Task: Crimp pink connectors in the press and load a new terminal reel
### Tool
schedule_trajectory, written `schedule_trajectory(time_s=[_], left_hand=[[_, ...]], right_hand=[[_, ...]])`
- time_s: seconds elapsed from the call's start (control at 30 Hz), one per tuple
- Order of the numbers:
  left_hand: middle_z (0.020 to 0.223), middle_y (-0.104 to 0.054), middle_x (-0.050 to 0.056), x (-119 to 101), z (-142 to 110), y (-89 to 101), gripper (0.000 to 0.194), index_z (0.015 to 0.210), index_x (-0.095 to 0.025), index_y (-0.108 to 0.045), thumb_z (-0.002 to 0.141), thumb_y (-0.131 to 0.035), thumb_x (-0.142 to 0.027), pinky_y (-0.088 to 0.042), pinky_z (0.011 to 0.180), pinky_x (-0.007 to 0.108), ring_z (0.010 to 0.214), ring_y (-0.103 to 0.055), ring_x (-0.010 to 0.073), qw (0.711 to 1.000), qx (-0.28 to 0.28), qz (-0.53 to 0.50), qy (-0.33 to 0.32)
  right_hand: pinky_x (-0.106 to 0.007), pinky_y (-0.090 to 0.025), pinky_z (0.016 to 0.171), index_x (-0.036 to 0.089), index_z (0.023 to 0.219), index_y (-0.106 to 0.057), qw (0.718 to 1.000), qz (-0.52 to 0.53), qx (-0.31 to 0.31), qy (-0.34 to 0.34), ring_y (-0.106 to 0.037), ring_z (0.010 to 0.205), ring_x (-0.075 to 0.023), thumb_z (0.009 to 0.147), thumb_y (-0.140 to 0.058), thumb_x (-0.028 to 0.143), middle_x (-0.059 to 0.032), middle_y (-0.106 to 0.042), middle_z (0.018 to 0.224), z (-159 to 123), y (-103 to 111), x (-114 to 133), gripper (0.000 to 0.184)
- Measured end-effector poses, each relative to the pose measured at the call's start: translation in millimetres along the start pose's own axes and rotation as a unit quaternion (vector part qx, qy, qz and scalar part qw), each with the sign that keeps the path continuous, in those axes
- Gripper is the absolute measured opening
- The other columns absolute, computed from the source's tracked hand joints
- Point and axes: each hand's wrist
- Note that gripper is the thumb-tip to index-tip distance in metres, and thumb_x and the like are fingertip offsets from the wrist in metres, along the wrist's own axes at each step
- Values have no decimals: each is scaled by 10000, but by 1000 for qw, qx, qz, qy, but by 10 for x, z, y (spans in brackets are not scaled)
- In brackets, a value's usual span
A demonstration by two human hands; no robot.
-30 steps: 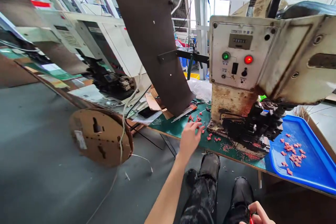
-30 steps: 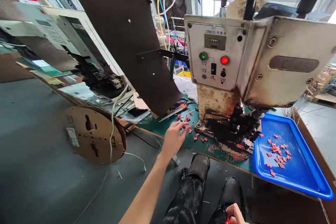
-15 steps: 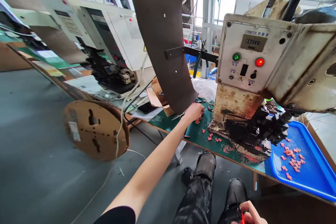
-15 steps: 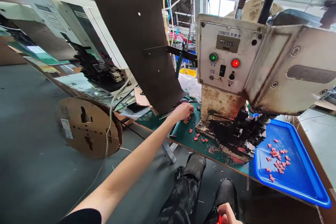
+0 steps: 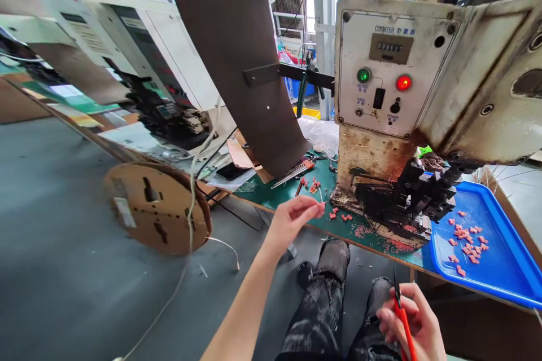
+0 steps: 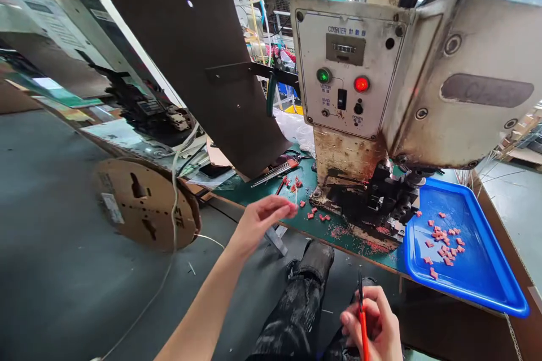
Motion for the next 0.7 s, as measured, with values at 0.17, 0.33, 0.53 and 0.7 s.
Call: schedule_trajectory(time_s=[0.17, 0.33, 0.53, 0.7], left_hand=[[952, -785, 99, -182, -699, -401, 263, 866, -185, -806, 914, -782, -443, -631, 745, 270, 834, -746, 195, 987, 80, -126, -51], [870, -738, 58, -250, -900, -697, 152, 884, -228, -835, 969, -726, -291, -611, 714, 227, 750, -714, 151, 982, 105, -116, -109], [828, -779, 53, -297, -926, -895, 124, 966, -203, -814, 920, -765, -307, -602, 747, 222, 769, -737, 173, 976, 182, -115, -32], [804, -765, 56, -437, -949, -1108, 256, 883, -165, -764, 906, -733, -418, -589, 705, 244, 742, -710, 189, 967, 211, -115, 79]], right_hand=[[-302, -617, 639, 236, 1046, -601, 994, 93, 50, 37, -752, 750, -229, 774, -905, 493, -87, -806, 902, 236, -247, 335, 482], [-274, -598, 711, 244, 1014, -587, 984, 143, 89, 54, -735, 784, -187, 750, -946, 362, -6, -769, 818, 337, -264, 418, 462], [-297, -605, 728, 243, 968, -608, 986, 92, 35, 131, -719, 735, -167, 821, -899, 323, 13, -740, 792, 189, -76, 482, 336], [-318, -602, 715, 233, 983, -643, 978, 4, -33, 208, -721, 769, -195, 851, -868, 328, -34, -749, 839, 89, 96, 434, 277]])
Point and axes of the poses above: each hand's wrist, its own z-axis towards the middle knuckle, its own y-axis out of the back of the hand, x = y × z
